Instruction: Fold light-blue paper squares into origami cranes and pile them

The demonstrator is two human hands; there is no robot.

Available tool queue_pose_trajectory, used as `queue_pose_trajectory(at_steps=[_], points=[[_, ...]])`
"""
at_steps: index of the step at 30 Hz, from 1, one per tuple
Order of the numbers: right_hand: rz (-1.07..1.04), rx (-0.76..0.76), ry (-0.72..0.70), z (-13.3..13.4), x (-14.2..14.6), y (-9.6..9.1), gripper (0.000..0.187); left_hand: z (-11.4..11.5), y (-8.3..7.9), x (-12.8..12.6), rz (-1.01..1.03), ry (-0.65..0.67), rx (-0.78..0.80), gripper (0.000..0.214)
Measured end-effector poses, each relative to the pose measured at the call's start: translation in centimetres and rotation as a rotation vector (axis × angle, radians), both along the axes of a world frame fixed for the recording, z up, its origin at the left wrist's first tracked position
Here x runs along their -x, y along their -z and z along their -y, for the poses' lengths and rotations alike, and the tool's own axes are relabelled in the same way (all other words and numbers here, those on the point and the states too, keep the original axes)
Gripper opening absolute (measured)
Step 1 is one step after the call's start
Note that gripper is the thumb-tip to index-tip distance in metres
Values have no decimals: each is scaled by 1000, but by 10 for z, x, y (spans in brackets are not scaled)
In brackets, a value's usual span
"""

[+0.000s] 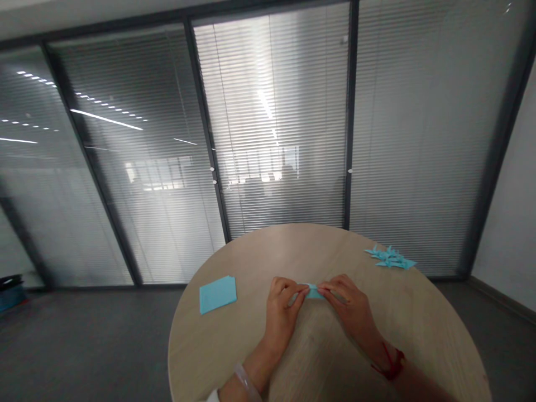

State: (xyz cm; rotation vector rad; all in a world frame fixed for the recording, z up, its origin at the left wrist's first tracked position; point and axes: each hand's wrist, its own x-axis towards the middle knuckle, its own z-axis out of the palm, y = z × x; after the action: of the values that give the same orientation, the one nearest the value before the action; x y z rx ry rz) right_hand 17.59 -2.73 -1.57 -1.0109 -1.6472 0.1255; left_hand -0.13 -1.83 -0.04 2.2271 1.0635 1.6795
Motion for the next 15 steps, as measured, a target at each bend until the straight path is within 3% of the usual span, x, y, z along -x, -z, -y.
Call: queue_pose_trajectory(at_steps=[10, 15], points=[[-26, 42, -51, -1, 2, 2, 20, 2, -1, -1, 31, 29, 84, 11], [-68, 134, -104, -2, 1, 0, 20, 0, -1, -1, 78, 48, 148, 11]])
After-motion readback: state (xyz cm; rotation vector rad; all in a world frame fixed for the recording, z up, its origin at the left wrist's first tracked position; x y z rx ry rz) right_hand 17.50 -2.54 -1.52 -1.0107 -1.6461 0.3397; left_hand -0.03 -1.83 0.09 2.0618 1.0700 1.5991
